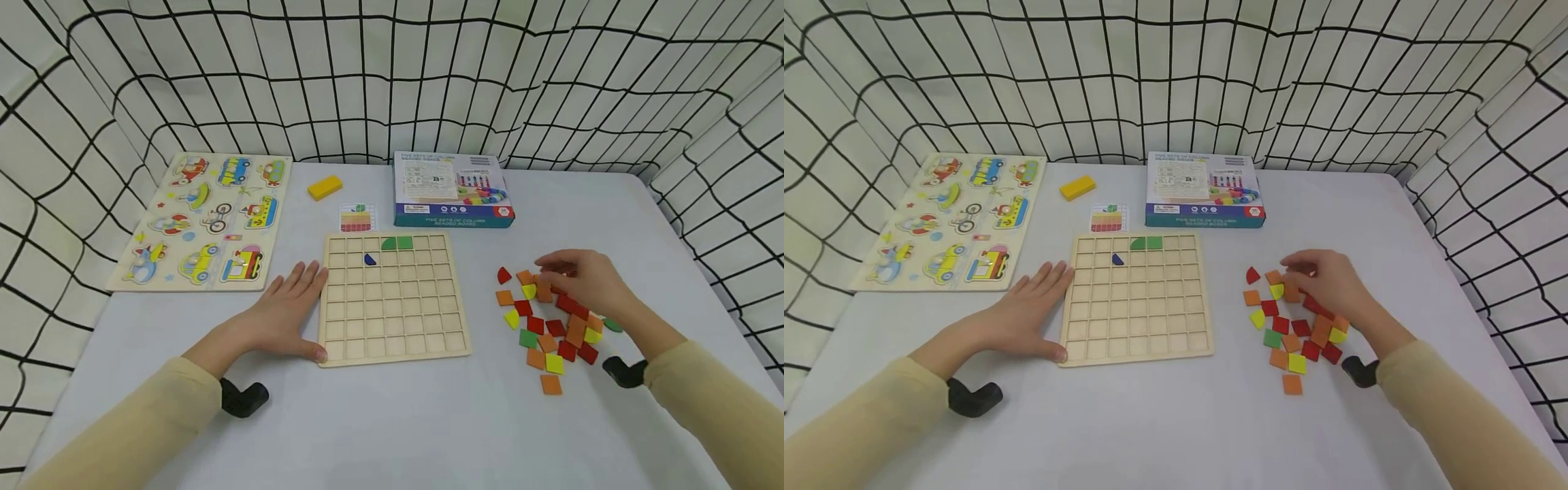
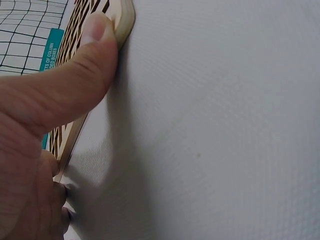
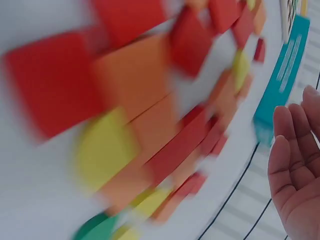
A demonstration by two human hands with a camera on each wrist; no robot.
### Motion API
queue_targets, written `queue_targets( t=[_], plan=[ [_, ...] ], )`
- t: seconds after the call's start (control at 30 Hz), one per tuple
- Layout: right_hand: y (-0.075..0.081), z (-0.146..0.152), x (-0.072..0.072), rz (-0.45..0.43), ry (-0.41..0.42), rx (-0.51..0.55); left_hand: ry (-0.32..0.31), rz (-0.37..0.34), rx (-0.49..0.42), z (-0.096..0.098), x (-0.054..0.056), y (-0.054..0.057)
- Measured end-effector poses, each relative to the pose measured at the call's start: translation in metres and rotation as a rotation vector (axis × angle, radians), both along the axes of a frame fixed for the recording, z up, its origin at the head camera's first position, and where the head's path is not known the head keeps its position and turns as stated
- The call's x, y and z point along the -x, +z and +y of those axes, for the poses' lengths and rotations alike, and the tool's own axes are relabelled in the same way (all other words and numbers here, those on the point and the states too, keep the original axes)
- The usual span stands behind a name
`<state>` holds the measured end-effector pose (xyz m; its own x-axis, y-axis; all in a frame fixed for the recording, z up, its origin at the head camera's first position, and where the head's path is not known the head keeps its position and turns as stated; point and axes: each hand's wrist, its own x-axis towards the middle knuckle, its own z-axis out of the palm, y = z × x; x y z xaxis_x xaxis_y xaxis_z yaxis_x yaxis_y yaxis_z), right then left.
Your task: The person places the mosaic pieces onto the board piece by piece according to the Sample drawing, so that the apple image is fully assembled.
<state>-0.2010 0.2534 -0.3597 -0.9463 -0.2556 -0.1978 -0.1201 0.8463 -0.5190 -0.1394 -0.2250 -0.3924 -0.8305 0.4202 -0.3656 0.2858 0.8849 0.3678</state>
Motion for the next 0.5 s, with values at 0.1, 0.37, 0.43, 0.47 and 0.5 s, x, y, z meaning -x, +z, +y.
queue_targets(
  t=[0.1,0.37,0.43,0.47,0.5],
  plan=[
    [-0.006,0.03,-0.014,0.02,-0.033,-0.025,0.001,0.005,0.0,-0.002,0.0,0.001],
    [-0.029,0.08,-0.044,0.052,-0.084,-0.1,0.011,0.002,-0.008,-0.005,-0.001,-0.001],
    [-0.033,0.088,-0.049,0.091,-0.078,-0.127,0.01,0.003,-0.01,-0.005,-0.001,-0.002],
    [-0.035,0.09,-0.051,0.105,-0.074,-0.141,0.009,0.005,-0.011,-0.005,-0.001,-0.003],
    [-0.037,0.093,-0.052,0.117,-0.065,-0.152,0.009,0.006,-0.011,-0.005,-0.001,-0.003]
  ],
)
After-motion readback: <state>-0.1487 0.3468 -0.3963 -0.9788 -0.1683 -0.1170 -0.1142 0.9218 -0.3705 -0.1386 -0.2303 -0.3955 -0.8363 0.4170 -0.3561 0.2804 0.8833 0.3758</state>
